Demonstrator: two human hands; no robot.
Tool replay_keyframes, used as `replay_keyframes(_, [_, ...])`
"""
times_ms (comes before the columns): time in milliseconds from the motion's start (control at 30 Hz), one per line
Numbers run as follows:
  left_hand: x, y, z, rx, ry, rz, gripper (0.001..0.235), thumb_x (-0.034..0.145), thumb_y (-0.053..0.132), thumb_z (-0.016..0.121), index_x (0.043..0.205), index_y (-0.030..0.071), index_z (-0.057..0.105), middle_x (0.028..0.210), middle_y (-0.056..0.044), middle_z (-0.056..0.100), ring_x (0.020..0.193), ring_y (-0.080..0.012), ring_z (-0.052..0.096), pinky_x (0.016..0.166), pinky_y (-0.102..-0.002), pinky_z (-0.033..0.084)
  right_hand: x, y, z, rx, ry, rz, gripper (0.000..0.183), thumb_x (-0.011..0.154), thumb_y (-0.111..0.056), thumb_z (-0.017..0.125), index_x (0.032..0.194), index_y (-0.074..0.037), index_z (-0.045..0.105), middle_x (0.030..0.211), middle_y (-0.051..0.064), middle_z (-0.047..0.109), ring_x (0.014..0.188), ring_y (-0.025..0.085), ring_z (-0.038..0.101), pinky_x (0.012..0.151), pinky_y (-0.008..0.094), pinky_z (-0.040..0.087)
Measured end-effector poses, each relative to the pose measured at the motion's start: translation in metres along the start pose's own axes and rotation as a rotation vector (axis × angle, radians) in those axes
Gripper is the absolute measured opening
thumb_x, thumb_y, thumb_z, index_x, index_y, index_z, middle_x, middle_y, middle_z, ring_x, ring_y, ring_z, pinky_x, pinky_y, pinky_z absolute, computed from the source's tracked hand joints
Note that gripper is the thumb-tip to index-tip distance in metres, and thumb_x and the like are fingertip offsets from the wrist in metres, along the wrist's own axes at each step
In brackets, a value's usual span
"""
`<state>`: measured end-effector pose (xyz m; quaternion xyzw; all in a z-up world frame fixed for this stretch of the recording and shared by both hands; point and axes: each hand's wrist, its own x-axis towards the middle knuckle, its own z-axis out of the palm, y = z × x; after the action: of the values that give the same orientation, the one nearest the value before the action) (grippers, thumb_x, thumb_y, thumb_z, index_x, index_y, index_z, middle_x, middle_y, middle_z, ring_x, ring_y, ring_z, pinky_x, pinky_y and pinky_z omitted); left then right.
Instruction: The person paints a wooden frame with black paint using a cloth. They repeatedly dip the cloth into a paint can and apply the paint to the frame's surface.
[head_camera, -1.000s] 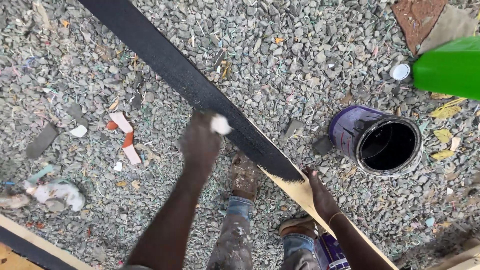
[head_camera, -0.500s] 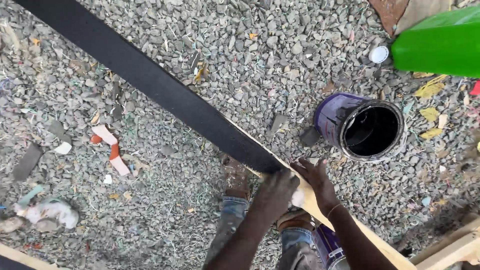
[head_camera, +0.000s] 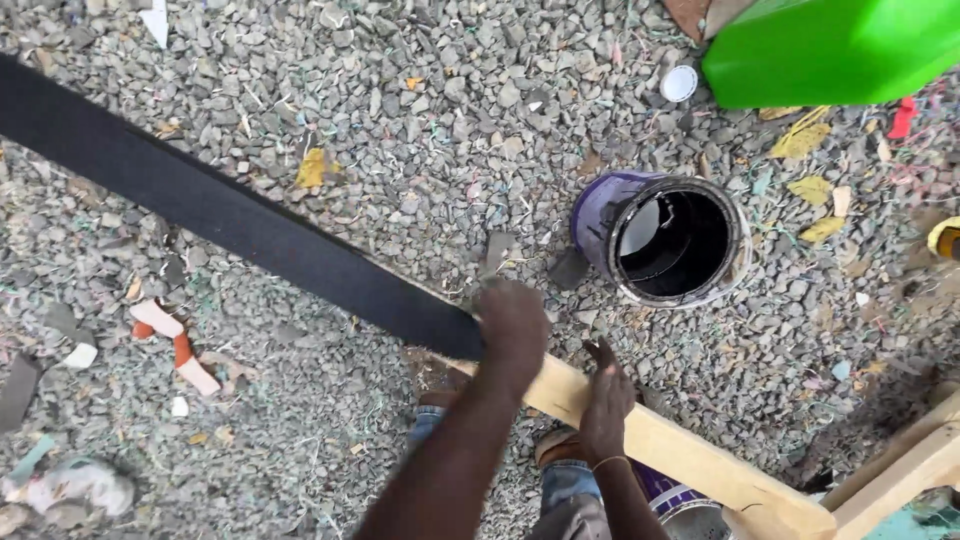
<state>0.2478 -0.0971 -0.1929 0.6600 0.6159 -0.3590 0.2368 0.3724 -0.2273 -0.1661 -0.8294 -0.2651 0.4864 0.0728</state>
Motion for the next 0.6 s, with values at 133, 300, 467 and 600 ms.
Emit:
replay_keyframes(133, [-0.025,0.066,-0.019,-0.071,-0.309,0.270,0.063,0.092,0.074,0.061,0.108,0.014,0.074,0.095,-0.003,0.067,0.079,-0.0118,0.059,0.058,-0.029,0.044,0.061,0.115,0.007,-0.372,-0.035,-0.724,0.128,0.078,-0.070,0.063,0.160,0.002,-0.004,0.169,0.026,-0.004,0.157,0.045,-0.004,0.127,0.056,0.003])
replay_keyframes(300, [0.035,-0.145,-0.044,0.203,-0.067,0.047,0.025,0.103,0.034,0.059,0.094,0.013,0.070,0.085,0.001,0.062,0.072,-0.0082,0.050,0.064,-0.023,0.046,0.010,-0.007,-0.014,0.315,-0.104,-0.174,0.081,0.096,-0.062,0.015,0.161,-0.014,0.021,0.165,0.016,0.034,0.155,0.033,0.026,0.125,0.053,0.015])
replay_keyframes(467, [0.060,-0.184,-0.032,0.228,-0.024,-0.124,0.041,0.105,0.031,0.045,0.124,0.003,0.067,0.130,-0.022,0.065,0.114,-0.0344,0.064,0.094,-0.048,0.052,0.003,-0.013,-0.022,0.270,-0.145,-0.157,0.084,0.095,-0.063,0.015,0.160,-0.011,0.018,0.166,0.014,0.031,0.155,0.036,0.023,0.125,0.055,0.014])
replay_keyframes(600, [0.012,-0.029,-0.018,0.003,-0.155,0.109,0.026,0.098,0.044,0.067,0.099,0.020,0.074,0.092,-0.002,0.070,0.079,-0.0124,0.060,0.068,-0.027,0.044,0.005,-0.024,-0.031,0.221,-0.218,-0.123,0.083,0.094,-0.064,0.010,0.161,-0.015,0.018,0.167,0.012,0.030,0.156,0.035,0.020,0.125,0.054,0.013])
